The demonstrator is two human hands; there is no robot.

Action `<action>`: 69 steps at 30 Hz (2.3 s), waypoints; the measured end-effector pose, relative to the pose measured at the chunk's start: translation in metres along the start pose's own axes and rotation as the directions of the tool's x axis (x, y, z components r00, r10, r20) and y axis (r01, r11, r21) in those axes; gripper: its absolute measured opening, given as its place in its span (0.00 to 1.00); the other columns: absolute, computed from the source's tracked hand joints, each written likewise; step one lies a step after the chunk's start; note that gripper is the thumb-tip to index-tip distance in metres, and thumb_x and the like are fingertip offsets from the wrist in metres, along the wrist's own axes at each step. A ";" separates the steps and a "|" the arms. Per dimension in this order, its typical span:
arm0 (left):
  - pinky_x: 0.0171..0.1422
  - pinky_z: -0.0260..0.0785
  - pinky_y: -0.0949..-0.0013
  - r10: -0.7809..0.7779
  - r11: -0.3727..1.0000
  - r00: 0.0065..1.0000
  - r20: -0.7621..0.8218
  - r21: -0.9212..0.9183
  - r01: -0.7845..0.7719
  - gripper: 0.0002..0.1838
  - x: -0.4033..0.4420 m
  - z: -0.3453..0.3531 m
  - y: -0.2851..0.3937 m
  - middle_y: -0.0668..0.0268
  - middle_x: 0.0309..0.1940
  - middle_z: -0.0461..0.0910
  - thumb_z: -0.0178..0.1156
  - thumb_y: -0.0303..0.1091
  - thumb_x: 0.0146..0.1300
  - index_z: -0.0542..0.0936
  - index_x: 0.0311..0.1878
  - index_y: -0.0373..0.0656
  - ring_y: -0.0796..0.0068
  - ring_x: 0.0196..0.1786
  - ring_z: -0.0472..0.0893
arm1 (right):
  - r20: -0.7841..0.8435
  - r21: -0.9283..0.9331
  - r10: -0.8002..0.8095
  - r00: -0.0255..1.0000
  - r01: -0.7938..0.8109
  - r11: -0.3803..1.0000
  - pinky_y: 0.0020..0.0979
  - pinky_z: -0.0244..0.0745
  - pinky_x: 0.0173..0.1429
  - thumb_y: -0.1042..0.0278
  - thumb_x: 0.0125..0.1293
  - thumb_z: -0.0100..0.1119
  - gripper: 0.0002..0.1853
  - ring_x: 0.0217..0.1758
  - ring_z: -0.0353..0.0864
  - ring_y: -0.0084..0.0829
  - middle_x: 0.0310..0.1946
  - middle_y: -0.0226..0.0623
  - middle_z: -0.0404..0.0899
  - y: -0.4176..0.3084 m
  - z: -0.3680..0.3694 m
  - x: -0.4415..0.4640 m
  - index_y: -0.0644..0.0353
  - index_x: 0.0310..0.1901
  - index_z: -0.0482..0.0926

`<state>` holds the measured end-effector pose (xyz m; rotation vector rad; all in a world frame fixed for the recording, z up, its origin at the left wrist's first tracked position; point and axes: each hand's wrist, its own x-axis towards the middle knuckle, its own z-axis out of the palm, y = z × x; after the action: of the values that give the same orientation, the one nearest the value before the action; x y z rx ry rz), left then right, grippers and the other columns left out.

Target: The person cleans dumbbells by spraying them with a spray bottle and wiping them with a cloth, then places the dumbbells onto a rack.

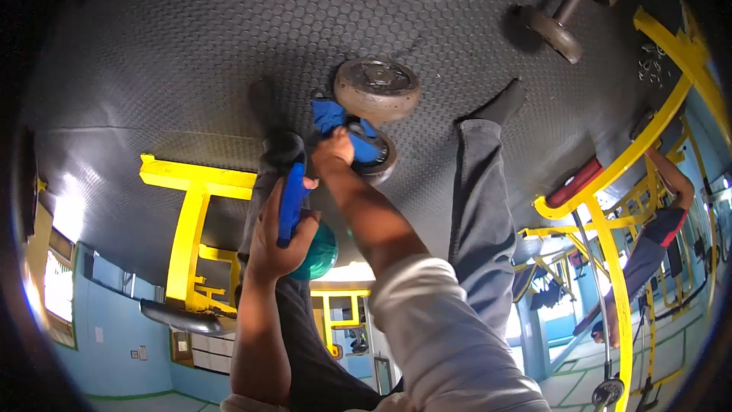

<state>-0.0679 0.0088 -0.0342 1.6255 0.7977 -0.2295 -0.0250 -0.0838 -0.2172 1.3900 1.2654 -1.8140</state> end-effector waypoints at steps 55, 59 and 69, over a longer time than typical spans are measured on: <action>0.52 0.71 0.55 -0.253 0.966 0.966 0.060 -0.041 0.256 0.24 0.017 -0.011 0.028 0.49 0.45 0.78 0.57 0.28 0.50 0.70 0.53 0.35 0.46 0.48 0.78 | -0.228 -0.164 0.310 0.923 0.278 -0.946 0.58 0.56 0.70 0.64 0.55 0.51 0.25 0.61 0.71 0.52 0.55 0.47 0.75 0.023 0.036 -0.098 0.60 0.56 0.69; 0.52 0.71 0.55 -0.165 0.981 0.973 -0.162 0.071 0.178 0.24 0.018 -0.015 0.019 0.48 0.44 0.77 0.56 0.26 0.49 0.70 0.53 0.35 0.45 0.47 0.78 | -0.217 -0.578 0.298 0.930 0.123 -0.807 0.59 0.44 0.74 0.53 0.63 0.44 0.31 0.76 0.46 0.48 0.72 0.48 0.50 0.015 -0.017 -0.008 0.64 0.64 0.60; 0.55 0.70 0.57 -0.163 0.977 0.957 -0.242 0.094 0.190 0.23 0.022 -0.034 0.022 0.49 0.47 0.78 0.55 0.25 0.48 0.71 0.52 0.36 0.47 0.49 0.79 | 0.015 -0.246 0.517 0.856 0.505 -0.828 0.51 0.69 0.59 0.64 0.53 0.50 0.13 0.47 0.78 0.42 0.41 0.37 0.80 0.052 0.038 -0.064 0.55 0.39 0.78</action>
<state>-0.0484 0.0482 -0.0214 1.7112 1.1308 -0.2177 0.0233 -0.1483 -0.1748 -0.8010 1.3866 0.5305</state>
